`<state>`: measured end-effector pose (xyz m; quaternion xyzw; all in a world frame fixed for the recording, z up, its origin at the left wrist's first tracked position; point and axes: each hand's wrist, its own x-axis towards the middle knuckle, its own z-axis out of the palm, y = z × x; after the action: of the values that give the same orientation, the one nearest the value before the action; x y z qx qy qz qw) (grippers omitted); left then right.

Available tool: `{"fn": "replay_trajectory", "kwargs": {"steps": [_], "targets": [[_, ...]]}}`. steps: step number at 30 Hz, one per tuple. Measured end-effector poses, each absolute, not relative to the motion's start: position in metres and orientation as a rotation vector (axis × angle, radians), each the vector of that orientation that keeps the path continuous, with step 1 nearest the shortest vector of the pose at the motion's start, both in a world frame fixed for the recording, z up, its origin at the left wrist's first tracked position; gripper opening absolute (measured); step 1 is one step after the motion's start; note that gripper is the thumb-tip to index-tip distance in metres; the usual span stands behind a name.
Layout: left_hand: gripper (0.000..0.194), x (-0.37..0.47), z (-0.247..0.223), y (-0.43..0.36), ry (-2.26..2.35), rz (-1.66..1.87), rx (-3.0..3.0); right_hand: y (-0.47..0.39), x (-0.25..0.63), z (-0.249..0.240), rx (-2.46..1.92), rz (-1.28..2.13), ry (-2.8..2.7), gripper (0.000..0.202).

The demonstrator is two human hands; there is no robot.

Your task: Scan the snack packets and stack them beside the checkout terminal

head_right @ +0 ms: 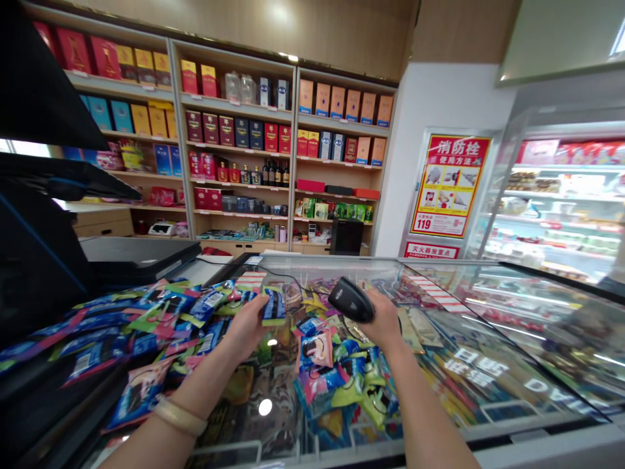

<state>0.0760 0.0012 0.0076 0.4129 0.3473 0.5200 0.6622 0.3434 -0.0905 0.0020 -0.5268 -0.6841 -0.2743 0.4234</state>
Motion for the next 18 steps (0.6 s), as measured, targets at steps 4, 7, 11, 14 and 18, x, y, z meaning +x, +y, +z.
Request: {"fn": "replay_trajectory", "kwargs": {"steps": [4,7,11,14,18], "targets": [[0.016,0.073,0.012,-0.002,0.683,1.098,0.676,-0.092,0.332,0.005,-1.267,-0.623,-1.852,0.019],[0.019,0.074,0.014,-0.005,0.643,1.111,0.672,-0.092,0.324,0.006,-1.251,-0.543,-1.929,0.019],[0.020,0.077,0.015,-0.008,0.606,1.149,0.780,-0.096,0.314,0.010,-1.269,-0.472,-1.979,0.010],[0.018,0.078,0.015,-0.009,0.601,1.171,0.837,-0.098,0.310,0.013,-1.273,-0.464,-1.995,0.007],[0.020,0.079,0.012,-0.008,0.624,1.176,0.876,-0.099,0.307,0.014,-1.280,-0.432,-2.017,0.009]]}}
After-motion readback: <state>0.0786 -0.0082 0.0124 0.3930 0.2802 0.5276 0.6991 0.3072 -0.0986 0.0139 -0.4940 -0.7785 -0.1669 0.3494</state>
